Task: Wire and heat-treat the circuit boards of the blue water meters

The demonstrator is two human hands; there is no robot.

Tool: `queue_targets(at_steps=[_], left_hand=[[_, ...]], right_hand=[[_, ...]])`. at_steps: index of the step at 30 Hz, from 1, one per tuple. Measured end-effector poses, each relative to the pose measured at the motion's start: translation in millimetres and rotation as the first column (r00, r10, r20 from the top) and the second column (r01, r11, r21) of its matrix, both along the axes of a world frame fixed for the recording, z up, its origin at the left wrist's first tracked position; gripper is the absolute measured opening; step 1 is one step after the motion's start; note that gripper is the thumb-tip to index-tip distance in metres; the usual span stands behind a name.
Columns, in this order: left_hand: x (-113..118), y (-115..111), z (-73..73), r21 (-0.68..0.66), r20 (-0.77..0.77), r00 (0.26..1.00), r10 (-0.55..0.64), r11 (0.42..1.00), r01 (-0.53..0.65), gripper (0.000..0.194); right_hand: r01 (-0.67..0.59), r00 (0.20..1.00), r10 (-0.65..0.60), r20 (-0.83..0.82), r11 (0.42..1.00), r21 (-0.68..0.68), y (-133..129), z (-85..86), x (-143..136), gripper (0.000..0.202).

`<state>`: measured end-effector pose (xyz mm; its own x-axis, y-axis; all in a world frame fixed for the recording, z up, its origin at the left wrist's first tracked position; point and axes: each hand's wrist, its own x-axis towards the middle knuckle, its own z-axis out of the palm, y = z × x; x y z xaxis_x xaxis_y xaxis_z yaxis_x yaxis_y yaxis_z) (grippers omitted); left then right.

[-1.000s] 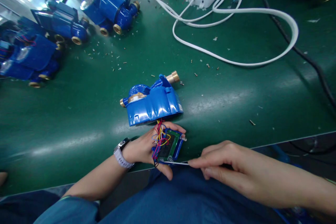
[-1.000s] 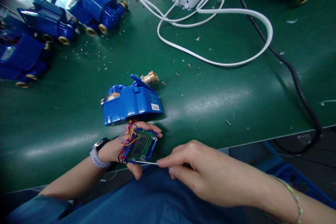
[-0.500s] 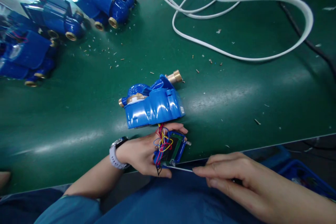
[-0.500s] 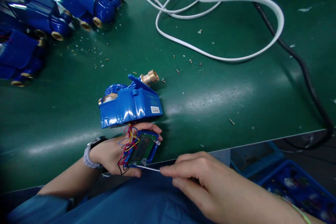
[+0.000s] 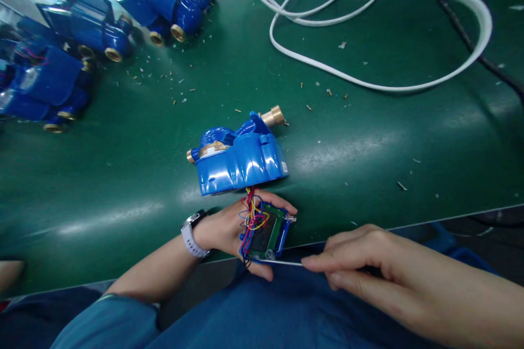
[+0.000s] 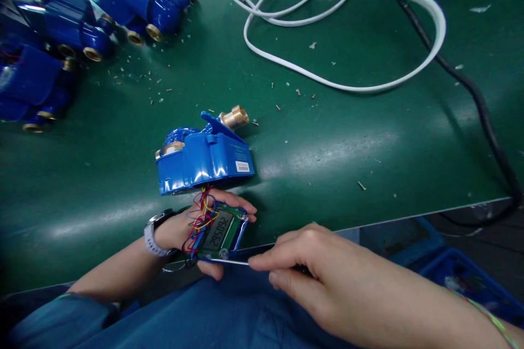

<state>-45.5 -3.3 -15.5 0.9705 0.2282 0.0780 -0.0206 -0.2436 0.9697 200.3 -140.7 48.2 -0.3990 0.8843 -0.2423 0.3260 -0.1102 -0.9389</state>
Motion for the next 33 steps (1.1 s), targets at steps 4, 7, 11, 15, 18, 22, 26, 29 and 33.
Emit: queue_targets(at_steps=[4,7,11,15,18,22,26,29,33], left_hand=[[-1,-8,-6.1,-0.012,-0.001,0.997,0.080,0.997,-0.080,0.093],[-1,-11,-5.3,0.020,0.000,0.997,0.077,0.997,-0.077,0.088],[-1,-14,-4.3,0.027,0.000,0.996,0.089,0.996,-0.089,0.085],[-2,-15,-6.7,0.008,0.002,0.994,0.109,0.994,-0.109,0.090],[-2,-14,-7.8,0.004,0.020,0.997,0.078,0.997,-0.078,0.093],[-3,-13,-8.8,-0.022,0.011,0.998,0.059,0.998,-0.059,0.094],[-4,-14,-13.2,-0.097,0.031,0.994,0.109,0.990,-0.105,0.099],[-4,-15,-17.0,-0.133,0.037,0.989,0.146,0.981,-0.140,0.098],[-3,-17,-18.9,-0.134,0.061,0.983,0.172,0.977,-0.163,0.097]], right_hand=[[-0.001,0.996,-0.016,0.082,0.979,0.206,-4,6.5,-6,0.033],[-0.095,0.975,0.004,0.224,0.913,0.397,-8,8.8,-10,0.040],[-0.242,0.885,-0.069,0.460,0.776,0.582,-17,5.8,-15,0.050],[-0.275,0.857,-0.120,0.501,0.717,0.641,-27,0.0,-18,0.053],[-0.165,0.906,-0.124,0.405,0.777,0.607,-33,-6.0,-22,0.051],[0.085,0.984,-0.141,0.108,0.909,0.408,-36,-14.4,-32,0.039],[0.248,0.964,-0.229,-0.134,0.958,0.146,-38,-22.7,-43,0.032],[0.285,0.934,-0.280,-0.222,0.959,-0.010,-41,-27.9,-48,0.028],[0.293,0.913,-0.320,-0.254,0.946,-0.137,-44,-28.5,-46,0.026]])
